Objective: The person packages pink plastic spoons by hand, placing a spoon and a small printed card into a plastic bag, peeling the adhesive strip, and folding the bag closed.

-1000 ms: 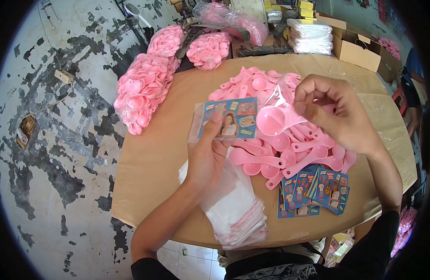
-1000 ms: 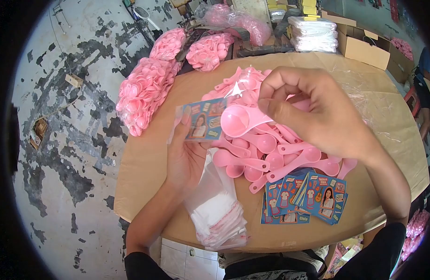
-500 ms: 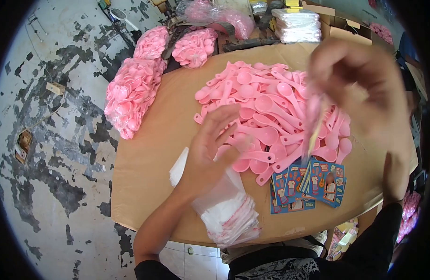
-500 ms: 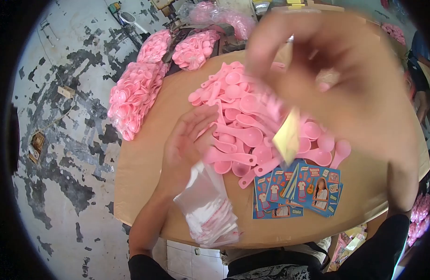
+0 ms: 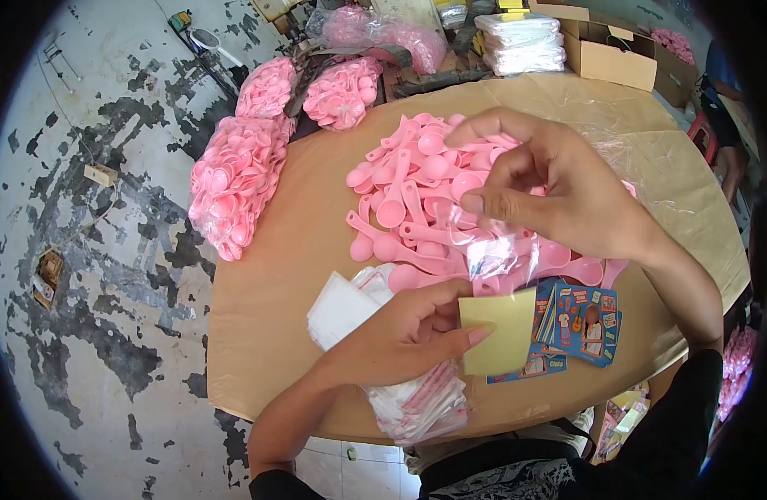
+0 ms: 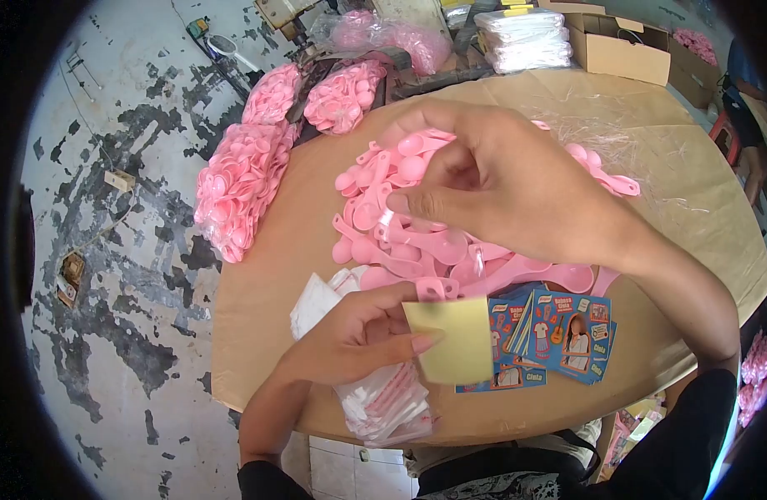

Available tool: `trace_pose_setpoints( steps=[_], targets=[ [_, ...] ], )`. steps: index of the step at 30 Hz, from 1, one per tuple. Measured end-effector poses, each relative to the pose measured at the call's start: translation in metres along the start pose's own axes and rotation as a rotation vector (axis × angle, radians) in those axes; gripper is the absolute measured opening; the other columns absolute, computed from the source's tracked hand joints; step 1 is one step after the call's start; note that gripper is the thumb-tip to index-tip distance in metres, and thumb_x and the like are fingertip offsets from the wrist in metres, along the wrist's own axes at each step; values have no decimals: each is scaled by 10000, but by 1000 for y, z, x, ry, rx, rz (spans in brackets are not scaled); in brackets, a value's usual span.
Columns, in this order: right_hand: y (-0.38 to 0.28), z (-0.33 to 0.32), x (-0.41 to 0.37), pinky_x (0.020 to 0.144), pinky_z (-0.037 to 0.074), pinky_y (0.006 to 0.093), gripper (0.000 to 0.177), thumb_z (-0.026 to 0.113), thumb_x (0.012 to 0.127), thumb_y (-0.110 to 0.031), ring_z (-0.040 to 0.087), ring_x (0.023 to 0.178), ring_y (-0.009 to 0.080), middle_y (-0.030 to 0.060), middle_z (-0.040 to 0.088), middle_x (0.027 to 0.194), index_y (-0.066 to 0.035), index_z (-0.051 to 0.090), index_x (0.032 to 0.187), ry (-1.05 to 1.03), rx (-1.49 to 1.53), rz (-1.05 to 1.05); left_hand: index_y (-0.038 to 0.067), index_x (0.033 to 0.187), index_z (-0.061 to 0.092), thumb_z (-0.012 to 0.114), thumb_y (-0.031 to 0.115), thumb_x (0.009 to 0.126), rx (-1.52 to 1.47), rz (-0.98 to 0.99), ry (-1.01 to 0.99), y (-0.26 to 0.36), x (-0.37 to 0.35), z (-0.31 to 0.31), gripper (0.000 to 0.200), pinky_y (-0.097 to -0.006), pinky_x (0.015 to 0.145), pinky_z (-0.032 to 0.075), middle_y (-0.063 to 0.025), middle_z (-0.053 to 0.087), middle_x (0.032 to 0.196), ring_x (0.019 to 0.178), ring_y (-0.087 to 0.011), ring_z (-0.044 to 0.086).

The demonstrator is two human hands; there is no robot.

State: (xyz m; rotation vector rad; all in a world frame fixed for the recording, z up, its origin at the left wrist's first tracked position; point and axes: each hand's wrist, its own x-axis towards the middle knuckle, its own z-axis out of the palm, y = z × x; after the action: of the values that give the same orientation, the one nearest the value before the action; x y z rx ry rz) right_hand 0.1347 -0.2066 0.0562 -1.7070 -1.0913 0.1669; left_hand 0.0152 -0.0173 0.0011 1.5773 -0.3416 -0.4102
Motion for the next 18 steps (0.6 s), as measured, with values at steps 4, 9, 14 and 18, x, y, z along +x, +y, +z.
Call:
trace_pose_setpoints(
  steps=[4,9,14,18],
  targets=[
    [10,11,-2,554,445,300,294,666,851,-96,562,561,130,52,605,608,-30,576,1123,-42,16,46,-12,1308,437,446,151,1010,-18,9,188,-8,3,-15,339,-247,835,498,-56,591,1123,1012,-122,600],
    [28,16,3,678,502,362,224,685,761,-75,600,742,237,81,609,765,-36,639,977,191,-626,-533,37,1345,431,425,194,1022,-67,11,360,-3,6,-8,359,-217,706,512,-39,584,1060,904,-79,599],
    [30,26,-2,762,500,361,171,696,706,-131,584,869,222,59,615,844,-58,672,859,117,-729,-590,27,1358,415,419,193,1022,24,26,392,-3,6,1,375,-219,637,497,-38,603,971,811,-68,590],
    [34,29,-4,766,497,347,170,696,682,-154,586,859,207,47,621,812,-50,673,815,89,-824,-590,-26,1340,406,430,152,1008,200,58,411,-10,5,-3,377,-233,616,493,-53,627,826,715,-70,589]
  ],
)
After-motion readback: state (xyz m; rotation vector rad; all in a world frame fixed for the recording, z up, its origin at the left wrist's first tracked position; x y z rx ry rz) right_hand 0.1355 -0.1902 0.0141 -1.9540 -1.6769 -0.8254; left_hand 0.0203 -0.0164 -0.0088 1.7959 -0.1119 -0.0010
